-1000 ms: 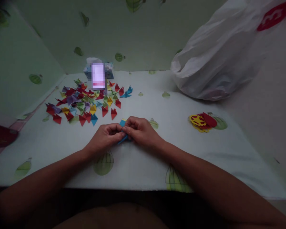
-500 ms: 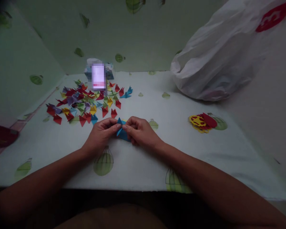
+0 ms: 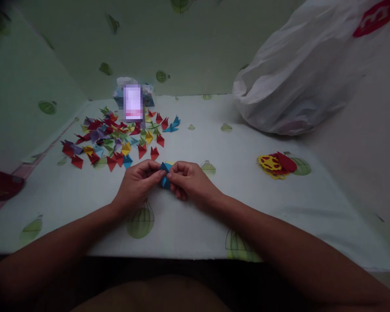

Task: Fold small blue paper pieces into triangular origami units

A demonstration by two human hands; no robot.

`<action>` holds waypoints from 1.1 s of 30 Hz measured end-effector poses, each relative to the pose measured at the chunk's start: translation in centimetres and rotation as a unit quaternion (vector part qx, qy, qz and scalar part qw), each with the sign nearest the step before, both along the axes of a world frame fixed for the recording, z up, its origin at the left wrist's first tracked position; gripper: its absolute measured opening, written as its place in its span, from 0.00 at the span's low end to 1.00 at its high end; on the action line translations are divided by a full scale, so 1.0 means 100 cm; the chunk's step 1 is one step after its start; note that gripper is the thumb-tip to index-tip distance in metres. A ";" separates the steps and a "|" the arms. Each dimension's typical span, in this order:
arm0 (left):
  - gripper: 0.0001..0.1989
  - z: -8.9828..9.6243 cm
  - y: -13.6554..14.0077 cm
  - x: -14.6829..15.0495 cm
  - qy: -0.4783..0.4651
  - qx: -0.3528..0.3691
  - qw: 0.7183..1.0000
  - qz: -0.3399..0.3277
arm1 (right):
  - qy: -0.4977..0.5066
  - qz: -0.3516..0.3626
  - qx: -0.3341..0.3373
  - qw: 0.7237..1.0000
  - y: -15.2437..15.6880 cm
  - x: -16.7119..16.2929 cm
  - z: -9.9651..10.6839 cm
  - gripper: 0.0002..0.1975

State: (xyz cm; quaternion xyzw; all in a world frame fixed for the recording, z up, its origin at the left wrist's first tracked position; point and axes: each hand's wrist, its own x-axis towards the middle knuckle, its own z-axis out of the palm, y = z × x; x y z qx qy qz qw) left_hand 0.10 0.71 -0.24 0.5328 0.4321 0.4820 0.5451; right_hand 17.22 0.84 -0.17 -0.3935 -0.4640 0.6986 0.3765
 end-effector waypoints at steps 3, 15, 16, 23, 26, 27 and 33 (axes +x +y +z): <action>0.07 0.000 0.000 0.000 0.003 -0.005 1.000 -0.008 | -0.009 -0.011 0.002 1.000 0.000 -0.001 0.000 0.14; 0.06 -0.002 -0.001 0.001 0.035 0.046 0.998 0.037 | -0.012 0.023 -0.014 1.000 -0.004 -0.003 -0.002 0.13; 0.06 -0.001 -0.001 0.001 0.038 0.046 0.997 0.040 | -0.009 0.022 -0.018 1.000 -0.004 -0.004 -0.002 0.14; 0.07 0.002 -0.002 0.004 0.016 0.021 0.998 0.062 | 0.001 0.008 -0.028 1.000 -0.005 -0.007 0.000 0.16; 0.08 0.002 0.000 0.003 0.005 0.013 0.997 0.070 | 0.001 0.006 -0.022 1.000 -0.008 -0.008 -0.001 0.15; 0.08 0.002 0.000 0.003 0.000 0.009 0.998 0.069 | 0.002 0.006 -0.023 1.000 -0.009 -0.008 -0.001 0.15; 0.10 0.001 0.002 0.001 -0.025 -0.030 0.999 0.033 | 0.001 -0.007 -0.036 0.999 -0.009 -0.008 0.003 0.16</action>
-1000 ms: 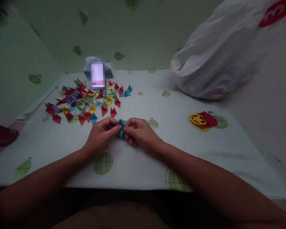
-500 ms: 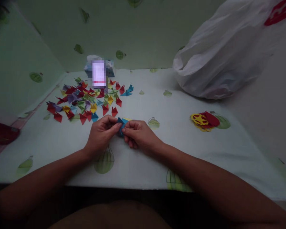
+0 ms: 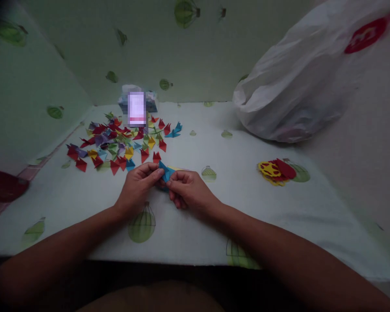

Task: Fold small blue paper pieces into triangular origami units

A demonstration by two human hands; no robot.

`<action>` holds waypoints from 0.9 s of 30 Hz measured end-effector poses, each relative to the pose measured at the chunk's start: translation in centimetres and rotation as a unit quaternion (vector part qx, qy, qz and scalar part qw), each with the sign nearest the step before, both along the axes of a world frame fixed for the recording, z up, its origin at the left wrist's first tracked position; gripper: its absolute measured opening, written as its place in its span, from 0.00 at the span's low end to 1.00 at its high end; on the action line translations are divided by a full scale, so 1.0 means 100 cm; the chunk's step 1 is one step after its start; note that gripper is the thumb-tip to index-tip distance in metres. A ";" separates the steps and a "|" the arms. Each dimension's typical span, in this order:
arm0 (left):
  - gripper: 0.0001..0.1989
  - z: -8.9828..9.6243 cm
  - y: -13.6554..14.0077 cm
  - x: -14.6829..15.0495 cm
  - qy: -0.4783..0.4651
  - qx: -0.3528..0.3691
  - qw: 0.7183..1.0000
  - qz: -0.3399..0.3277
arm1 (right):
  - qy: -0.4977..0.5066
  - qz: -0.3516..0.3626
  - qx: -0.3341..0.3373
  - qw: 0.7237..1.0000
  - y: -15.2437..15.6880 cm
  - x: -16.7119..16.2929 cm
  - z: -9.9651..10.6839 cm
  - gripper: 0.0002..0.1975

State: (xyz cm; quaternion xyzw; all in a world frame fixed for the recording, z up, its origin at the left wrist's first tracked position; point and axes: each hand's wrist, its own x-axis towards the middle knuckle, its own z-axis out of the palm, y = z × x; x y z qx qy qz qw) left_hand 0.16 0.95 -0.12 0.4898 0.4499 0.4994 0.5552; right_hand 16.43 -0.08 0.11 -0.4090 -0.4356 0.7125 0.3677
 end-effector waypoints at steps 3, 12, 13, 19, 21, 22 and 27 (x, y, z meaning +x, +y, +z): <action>0.11 0.000 0.000 0.000 -0.004 -0.008 1.000 -0.010 | -0.004 -0.005 -0.010 1.000 0.002 0.001 0.000 0.17; 0.10 -0.002 0.001 0.001 -0.010 -0.021 1.000 0.005 | -0.004 0.001 0.003 1.000 -0.002 -0.003 -0.003 0.16; 0.10 -0.002 0.001 0.000 -0.011 -0.023 1.000 0.004 | -0.005 0.003 0.005 1.000 -0.003 -0.003 -0.003 0.16; 0.10 0.002 0.002 0.000 -0.031 -0.039 0.999 -0.010 | -0.064 -0.004 0.081 0.995 0.002 0.004 0.002 0.14; 0.10 0.002 0.002 0.000 -0.029 -0.049 0.998 -0.029 | -0.082 -0.033 0.123 0.988 0.005 0.006 0.003 0.13; 0.10 0.001 0.001 -0.001 -0.029 -0.056 0.997 -0.044 | -0.083 -0.040 0.138 0.986 0.006 0.007 0.003 0.13; 0.13 0.000 -0.001 -0.002 -0.030 -0.063 0.993 -0.096 | -0.083 -0.039 0.137 0.986 0.010 0.008 0.001 0.13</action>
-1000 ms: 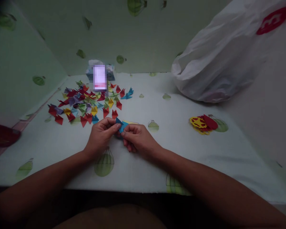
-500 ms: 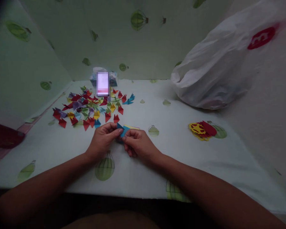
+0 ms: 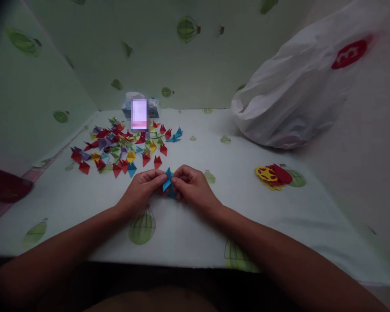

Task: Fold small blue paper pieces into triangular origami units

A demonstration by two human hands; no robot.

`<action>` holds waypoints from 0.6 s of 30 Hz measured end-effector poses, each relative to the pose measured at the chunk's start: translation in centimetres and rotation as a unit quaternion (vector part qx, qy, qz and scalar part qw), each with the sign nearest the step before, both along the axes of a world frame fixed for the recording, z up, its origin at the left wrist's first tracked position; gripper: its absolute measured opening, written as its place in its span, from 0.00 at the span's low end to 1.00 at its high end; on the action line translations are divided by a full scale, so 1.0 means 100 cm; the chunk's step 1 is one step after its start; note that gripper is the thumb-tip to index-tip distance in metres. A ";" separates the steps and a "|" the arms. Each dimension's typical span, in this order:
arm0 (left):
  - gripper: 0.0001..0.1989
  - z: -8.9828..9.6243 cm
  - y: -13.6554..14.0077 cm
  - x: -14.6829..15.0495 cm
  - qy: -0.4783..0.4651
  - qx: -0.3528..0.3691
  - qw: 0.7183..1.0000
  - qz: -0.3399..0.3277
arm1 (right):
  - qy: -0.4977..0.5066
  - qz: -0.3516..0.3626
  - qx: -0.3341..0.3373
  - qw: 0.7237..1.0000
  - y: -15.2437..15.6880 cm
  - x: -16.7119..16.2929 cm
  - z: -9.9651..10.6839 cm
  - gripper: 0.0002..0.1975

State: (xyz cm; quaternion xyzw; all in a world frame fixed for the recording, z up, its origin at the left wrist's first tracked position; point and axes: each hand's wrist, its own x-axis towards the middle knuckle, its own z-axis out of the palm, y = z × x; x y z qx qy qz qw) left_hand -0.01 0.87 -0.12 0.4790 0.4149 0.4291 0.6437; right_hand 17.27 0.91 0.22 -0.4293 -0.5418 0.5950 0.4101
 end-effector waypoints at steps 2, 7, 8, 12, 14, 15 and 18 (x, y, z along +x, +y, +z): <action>0.14 0.001 0.000 -0.001 0.000 0.000 1.000 -0.002 | -0.005 -0.002 0.000 1.000 0.000 0.000 -0.001 0.13; 0.15 0.003 0.000 -0.001 0.027 0.004 1.000 0.004 | -0.017 -0.001 -0.007 1.000 -0.001 0.000 0.000 0.12; 0.15 0.004 0.000 0.000 0.034 0.008 0.999 0.005 | -0.022 -0.002 -0.006 1.000 -0.001 0.000 0.001 0.11; 0.13 0.006 0.000 0.001 0.043 0.013 0.999 0.008 | -0.040 -0.007 0.009 0.999 -0.003 0.000 0.002 0.11; 0.13 0.006 0.000 0.001 0.043 0.014 0.999 0.008 | -0.036 0.001 0.010 0.999 -0.003 -0.001 0.002 0.12; 0.12 0.007 0.000 0.001 0.044 0.015 0.999 0.006 | -0.031 0.007 0.008 0.999 -0.003 -0.001 0.001 0.12; 0.11 0.007 -0.001 0.000 0.052 0.024 0.998 0.003 | -0.014 0.015 0.005 1.000 -0.002 -0.001 0.000 0.12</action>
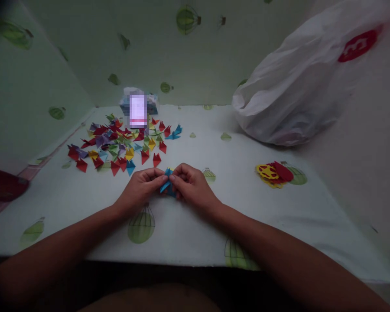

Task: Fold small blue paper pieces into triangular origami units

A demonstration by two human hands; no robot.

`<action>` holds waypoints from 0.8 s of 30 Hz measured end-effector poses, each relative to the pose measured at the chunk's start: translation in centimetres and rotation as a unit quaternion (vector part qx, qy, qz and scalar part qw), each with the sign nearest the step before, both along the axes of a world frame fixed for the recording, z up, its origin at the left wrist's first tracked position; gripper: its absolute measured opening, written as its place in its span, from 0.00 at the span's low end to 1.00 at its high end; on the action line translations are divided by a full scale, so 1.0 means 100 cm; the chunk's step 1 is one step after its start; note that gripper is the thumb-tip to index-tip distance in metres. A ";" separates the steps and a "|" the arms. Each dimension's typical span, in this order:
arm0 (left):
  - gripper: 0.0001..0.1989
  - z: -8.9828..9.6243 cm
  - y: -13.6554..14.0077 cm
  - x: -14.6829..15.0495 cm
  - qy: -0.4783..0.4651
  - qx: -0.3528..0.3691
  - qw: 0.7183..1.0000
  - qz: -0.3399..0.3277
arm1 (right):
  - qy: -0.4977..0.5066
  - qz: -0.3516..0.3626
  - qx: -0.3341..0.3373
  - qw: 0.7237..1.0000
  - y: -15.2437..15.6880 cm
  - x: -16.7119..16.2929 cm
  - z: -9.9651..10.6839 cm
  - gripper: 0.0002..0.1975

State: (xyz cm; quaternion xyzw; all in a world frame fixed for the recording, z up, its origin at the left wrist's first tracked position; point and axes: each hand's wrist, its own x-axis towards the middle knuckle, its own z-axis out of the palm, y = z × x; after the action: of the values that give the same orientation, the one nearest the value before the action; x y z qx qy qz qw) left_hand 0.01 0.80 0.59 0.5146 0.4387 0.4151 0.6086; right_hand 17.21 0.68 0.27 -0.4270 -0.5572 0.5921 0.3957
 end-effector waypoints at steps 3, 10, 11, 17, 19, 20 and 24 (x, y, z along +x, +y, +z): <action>0.09 -0.001 -0.001 0.000 0.031 0.015 0.999 -0.016 | 0.000 -0.001 0.014 1.000 0.002 0.001 0.000 0.13; 0.10 -0.001 -0.002 0.000 0.042 0.004 0.997 -0.065 | -0.066 -0.003 0.061 0.996 0.002 0.005 0.005 0.12; 0.10 -0.001 -0.001 0.000 0.038 0.005 0.997 -0.066 | -0.065 -0.005 0.060 0.996 0.002 0.005 0.005 0.12; 0.10 -0.002 0.000 -0.002 0.035 0.010 0.998 -0.057 | -0.046 0.007 0.045 0.998 0.003 0.005 0.004 0.12; 0.09 -0.002 0.000 -0.001 0.027 0.005 0.998 -0.056 | -0.058 0.004 0.061 0.996 0.004 0.006 0.004 0.11; 0.09 -0.002 -0.001 -0.001 0.019 0.001 0.998 -0.060 | -0.063 -0.001 0.066 0.996 0.004 0.006 0.004 0.11; 0.09 -0.003 0.000 0.000 -0.019 -0.019 0.997 -0.066 | -0.058 -0.022 0.054 0.997 0.005 0.007 0.003 0.10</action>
State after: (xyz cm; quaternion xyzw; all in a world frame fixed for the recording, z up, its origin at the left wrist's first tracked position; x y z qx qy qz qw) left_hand 0.05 0.78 0.31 0.5229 0.4003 0.3750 0.6525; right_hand 17.93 1.23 0.59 -0.4507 -0.6012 0.5262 0.3981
